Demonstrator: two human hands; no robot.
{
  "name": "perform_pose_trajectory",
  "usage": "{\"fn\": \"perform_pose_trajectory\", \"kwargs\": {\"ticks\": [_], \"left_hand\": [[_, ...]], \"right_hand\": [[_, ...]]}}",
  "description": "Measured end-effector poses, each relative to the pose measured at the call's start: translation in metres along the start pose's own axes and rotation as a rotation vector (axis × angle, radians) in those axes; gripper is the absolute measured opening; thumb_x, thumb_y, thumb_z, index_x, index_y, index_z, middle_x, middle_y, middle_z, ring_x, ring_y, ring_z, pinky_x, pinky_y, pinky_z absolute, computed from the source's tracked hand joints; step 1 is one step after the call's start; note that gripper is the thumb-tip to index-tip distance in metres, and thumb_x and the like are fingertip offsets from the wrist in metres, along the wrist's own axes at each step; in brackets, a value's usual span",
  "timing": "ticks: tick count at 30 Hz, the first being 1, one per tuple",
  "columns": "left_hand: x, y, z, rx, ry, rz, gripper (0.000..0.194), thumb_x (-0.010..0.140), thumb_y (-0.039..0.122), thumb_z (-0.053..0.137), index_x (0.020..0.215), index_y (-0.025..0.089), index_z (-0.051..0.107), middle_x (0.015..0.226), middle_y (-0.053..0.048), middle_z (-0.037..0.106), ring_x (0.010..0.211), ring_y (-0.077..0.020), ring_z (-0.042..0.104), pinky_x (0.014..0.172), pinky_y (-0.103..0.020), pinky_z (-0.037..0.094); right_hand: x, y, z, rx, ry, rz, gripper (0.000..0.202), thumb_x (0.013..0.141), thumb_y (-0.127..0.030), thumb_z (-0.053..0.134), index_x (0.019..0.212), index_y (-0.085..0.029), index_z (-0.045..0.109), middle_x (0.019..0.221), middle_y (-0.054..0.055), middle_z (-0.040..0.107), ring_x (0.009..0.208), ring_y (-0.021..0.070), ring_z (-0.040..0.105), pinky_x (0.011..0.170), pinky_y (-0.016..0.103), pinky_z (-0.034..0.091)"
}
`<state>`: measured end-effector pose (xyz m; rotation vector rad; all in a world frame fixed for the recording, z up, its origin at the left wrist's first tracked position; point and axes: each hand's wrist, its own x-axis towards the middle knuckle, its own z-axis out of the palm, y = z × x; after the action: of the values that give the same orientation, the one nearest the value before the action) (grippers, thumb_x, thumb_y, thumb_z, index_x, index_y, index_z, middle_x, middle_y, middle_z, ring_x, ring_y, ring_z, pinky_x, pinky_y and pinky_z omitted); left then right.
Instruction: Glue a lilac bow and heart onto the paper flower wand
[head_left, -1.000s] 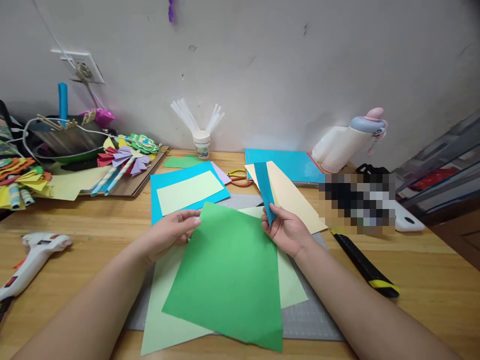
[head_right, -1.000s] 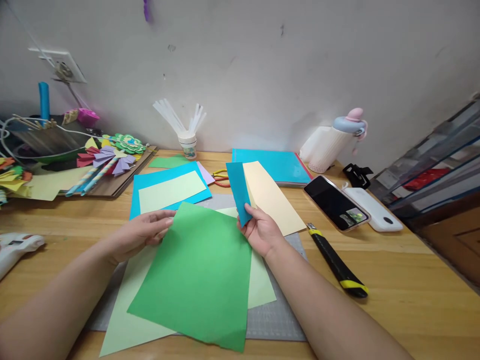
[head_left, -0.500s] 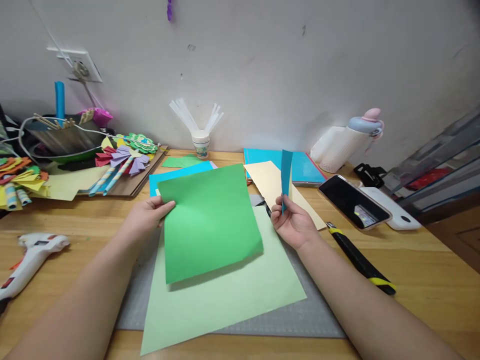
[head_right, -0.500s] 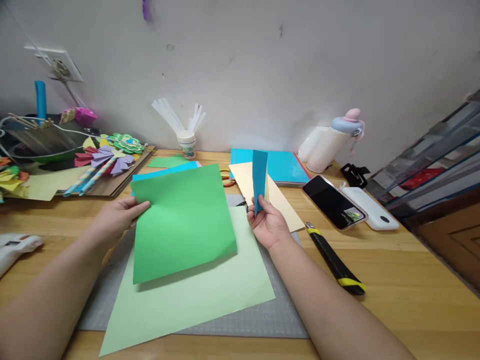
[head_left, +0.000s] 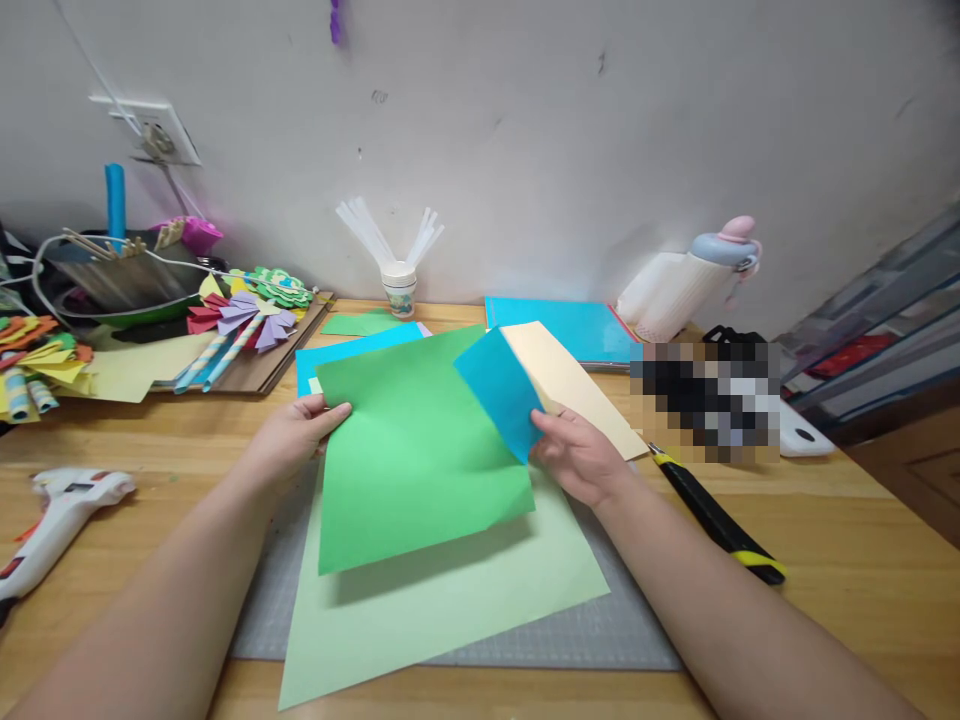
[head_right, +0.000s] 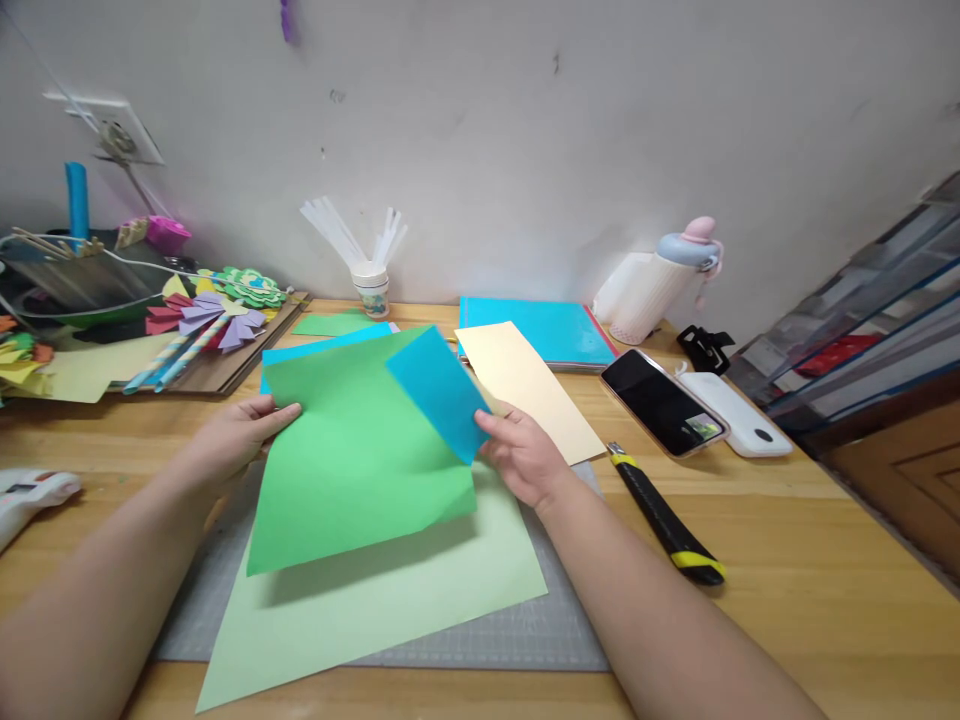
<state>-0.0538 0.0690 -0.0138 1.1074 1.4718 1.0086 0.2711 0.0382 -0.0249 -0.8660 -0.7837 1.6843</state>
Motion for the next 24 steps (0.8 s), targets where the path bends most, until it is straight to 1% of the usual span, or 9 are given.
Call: {"fn": "perform_pose_trajectory", "kwargs": {"ticks": [2,4,7,10,13,16,19,21,24], "left_hand": [[-0.001,0.0,0.001,0.002,-0.005,0.0,0.038,0.056,0.044,0.079,0.076,0.016,0.065,0.059,0.002,0.059,0.044,-0.007,0.045,0.039,-0.017,0.03],[-0.002,0.001,0.002,0.0,-0.008,0.003,0.035,0.057,0.043,0.079,0.074,0.016,0.065,0.055,0.003,0.057,0.042,-0.0058,0.043,0.039,-0.016,0.029],[-0.004,0.003,0.004,-0.016,-0.01,0.004,0.034,0.058,0.041,0.08,0.075,0.016,0.066,0.053,0.004,0.057,0.042,-0.0055,0.043,0.038,-0.016,0.031],[-0.005,0.006,0.006,-0.063,-0.016,0.016,0.035,0.058,0.041,0.08,0.08,0.016,0.068,0.061,0.001,0.063,0.047,-0.0086,0.05,0.041,-0.017,0.036],[-0.01,0.008,0.012,-0.141,-0.052,0.053,0.037,0.063,0.046,0.075,0.087,0.018,0.068,0.08,-0.003,0.07,0.066,-0.0141,0.061,0.054,-0.02,0.048],[-0.017,0.009,0.02,-0.217,-0.178,0.015,0.043,0.066,0.045,0.073,0.1,0.02,0.066,0.094,-0.006,0.071,0.079,-0.0201,0.066,0.069,-0.029,0.054],[-0.022,0.006,0.027,-0.257,-0.266,-0.091,0.048,0.062,0.035,0.078,0.106,0.021,0.063,0.093,-0.007,0.072,0.076,-0.0232,0.068,0.07,-0.036,0.056],[-0.023,0.003,0.029,-0.256,-0.255,-0.111,0.048,0.061,0.033,0.079,0.104,0.02,0.063,0.089,-0.007,0.073,0.072,-0.0237,0.069,0.068,-0.037,0.056],[-0.018,-0.001,0.029,-0.251,-0.207,-0.089,0.045,0.059,0.034,0.079,0.099,0.018,0.065,0.085,-0.007,0.073,0.071,-0.0236,0.069,0.067,-0.036,0.056]], "right_hand": [[-0.003,0.005,0.003,-0.221,-0.039,0.023,0.02,0.071,-0.029,0.072,0.087,-0.018,0.065,0.078,0.001,0.067,0.065,0.0142,0.061,0.058,0.025,0.048],[-0.004,0.01,0.003,-0.41,-0.019,-0.007,0.023,0.07,-0.032,0.072,0.086,-0.017,0.064,0.075,0.0,0.064,0.064,0.0134,0.057,0.057,0.025,0.045],[-0.002,0.015,0.002,-0.555,0.039,-0.086,0.022,0.068,-0.033,0.072,0.079,-0.017,0.062,0.07,-0.002,0.06,0.062,0.0124,0.053,0.057,0.024,0.04],[0.002,0.016,-0.001,-0.559,0.087,-0.099,0.024,0.065,-0.033,0.073,0.076,-0.017,0.06,0.067,-0.003,0.058,0.059,0.0119,0.05,0.056,0.024,0.038],[0.004,0.015,-0.003,-0.524,0.12,-0.111,0.025,0.066,-0.036,0.072,0.075,-0.019,0.057,0.063,-0.004,0.056,0.055,0.0114,0.048,0.054,0.024,0.036],[0.005,0.016,-0.005,-0.478,0.143,-0.119,0.027,0.068,-0.04,0.07,0.076,-0.021,0.054,0.061,-0.005,0.055,0.052,0.0112,0.047,0.052,0.024,0.035],[0.006,0.018,-0.006,-0.453,0.147,-0.119,0.029,0.067,-0.04,0.072,0.076,-0.02,0.053,0.062,-0.005,0.056,0.052,0.0107,0.047,0.051,0.023,0.036],[0.006,0.018,-0.006,-0.442,0.146,-0.107,0.03,0.066,-0.04,0.073,0.076,-0.02,0.054,0.062,-0.005,0.056,0.052,0.0102,0.047,0.051,0.023,0.036],[0.004,0.016,-0.004,-0.418,0.13,-0.074,0.032,0.066,-0.041,0.073,0.082,-0.019,0.056,0.068,-0.003,0.06,0.056,0.0115,0.052,0.053,0.024,0.04]]}}
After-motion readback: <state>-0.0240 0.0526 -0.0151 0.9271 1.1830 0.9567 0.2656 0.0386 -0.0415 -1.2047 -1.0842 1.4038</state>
